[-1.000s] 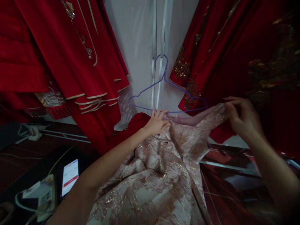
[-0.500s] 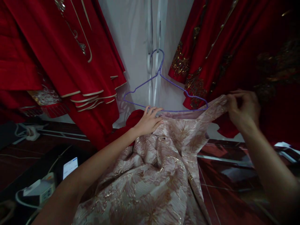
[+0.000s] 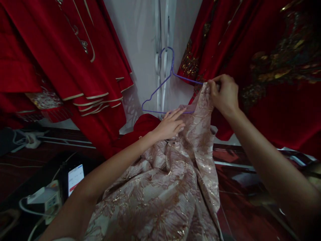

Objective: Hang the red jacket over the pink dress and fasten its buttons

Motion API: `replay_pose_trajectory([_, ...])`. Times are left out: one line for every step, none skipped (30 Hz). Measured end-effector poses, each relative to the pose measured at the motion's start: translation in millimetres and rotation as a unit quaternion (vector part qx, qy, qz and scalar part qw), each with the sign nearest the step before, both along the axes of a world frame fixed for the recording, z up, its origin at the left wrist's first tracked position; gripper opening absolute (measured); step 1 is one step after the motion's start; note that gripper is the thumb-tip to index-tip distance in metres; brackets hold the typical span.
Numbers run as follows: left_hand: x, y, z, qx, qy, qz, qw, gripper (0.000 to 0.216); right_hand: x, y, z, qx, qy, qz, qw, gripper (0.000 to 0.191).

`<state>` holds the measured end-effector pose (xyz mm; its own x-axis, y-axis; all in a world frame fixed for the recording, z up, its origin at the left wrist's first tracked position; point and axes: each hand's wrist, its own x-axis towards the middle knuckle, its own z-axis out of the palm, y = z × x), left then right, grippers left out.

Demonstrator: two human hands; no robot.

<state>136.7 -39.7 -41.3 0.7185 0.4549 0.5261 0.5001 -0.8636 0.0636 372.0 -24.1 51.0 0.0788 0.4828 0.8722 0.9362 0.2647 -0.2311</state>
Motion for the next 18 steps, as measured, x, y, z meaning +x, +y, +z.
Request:
replay_pose_trajectory([4.0, 1.0, 0.1, -0.008, -0.013, -0.003, 1.000, 0.031, -6.3, 1.6, 0.4, -0.010, 0.014, 0.013, 1.000, 0.019])
replay_pose_trajectory([6.4, 3.1, 0.5, -0.015, -0.031, -0.005, 0.999, 0.031, -11.1, 3.1, -0.7, -0.022, 0.031, 0.027, 0.999, 0.021])
replay_pose_trajectory([6.8, 6.2, 1.1, -0.022, -0.053, -0.007, 0.998, 0.031, -14.2, 4.5, -3.2, -0.036, 0.046, 0.041, 0.997, 0.023])
replay_pose_trajectory([4.9, 10.2, 2.0, -0.030, -0.078, -0.008, 0.996, 0.031, -15.8, 5.9, -6.4, -0.051, 0.058, 0.054, 0.996, 0.024])
replay_pose_trajectory([0.3, 15.0, 3.2, -0.038, -0.105, -0.009, 0.994, 0.031, -16.1, 7.3, -9.7, -0.064, 0.065, 0.065, 0.994, 0.026])
replay_pose_trajectory([-7.2, 20.4, 4.7, -0.043, -0.133, -0.004, 0.990, 0.031, -15.3, 8.5, -12.7, -0.074, 0.070, 0.073, 0.992, 0.028])
replay_pose_trajectory([-17.7, 26.2, 6.2, -0.043, -0.164, 0.014, 0.985, 0.031, -13.8, 9.4, -14.7, -0.078, 0.075, 0.078, 0.991, 0.029])
replay_pose_trajectory([-31.1, 32.0, 7.3, -0.039, -0.193, 0.043, 0.980, 0.031, -11.8, 10.0, -15.7, -0.081, 0.079, 0.082, 0.990, 0.032])
replay_pose_trajectory([-46.9, 37.7, 7.8, -0.025, -0.224, 0.089, 0.970, 0.032, -9.5, 10.2, -15.5, -0.081, 0.082, 0.087, 0.990, 0.034])
replay_pose_trajectory([-64.8, 43.1, 7.3, -0.002, -0.252, 0.153, 0.956, 0.033, -7.3, 10.0, -14.3, -0.081, 0.082, 0.092, 0.989, 0.035])
replay_pose_trajectory([-83.9, 48.0, 5.6, 0.014, -0.262, 0.211, 0.942, 0.034, -5.3, 9.6, -12.3, -0.080, 0.082, 0.097, 0.989, 0.036])
replay_pose_trajectory([-103.5, 52.5, 2.8, 0.018, -0.258, 0.254, 0.932, 0.035, -3.5, 9.1, -9.9, -0.079, 0.082, 0.102, 0.988, 0.036])
replay_pose_trajectory([-122.5, 56.4, -1.1, 0.006, -0.237, 0.273, 0.932, 0.036, -2.0, 8.7, -7.5, -0.079, 0.081, 0.106, 0.988, 0.035])
replay_pose_trajectory([-140.3, 59.8, -5.5, -0.014, -0.211, 0.276, 0.938, 0.036, -0.8, 8.5, -5.1, -0.078, 0.081, 0.112, 0.987, 0.034])
replay_pose_trajectory([-156.0, 62.8, -10.2, -0.028, -0.190, 0.276, 0.942, 0.036, 0.2, 8.5, -3.2, -0.077, 0.081, 0.118, 0.987, 0.033])
replay_pose_trajectory([-169.2, 65.6, -14.5, -0.037, -0.172, 0.276, 0.945, 0.036, 1.1, 9.0, -1.6, -0.073, 0.081, 0.124, 0.986, 0.031])
replay_pose_trajectory([-179.5, 68.1, -18.2, -0.045, -0.157, 0.273, 0.948, 0.036, 1.9, 9.7, -0.5, -0.068, 0.081, 0.129, 0.986, 0.030])
replay_pose_trajectory([-187.0, 70.4, -20.9, -0.054, -0.149, 0.268, 0.950, 0.037, 2.6, 10.6, 0.3, -0.063, 0.081, 0.135, 0.986, 0.028])
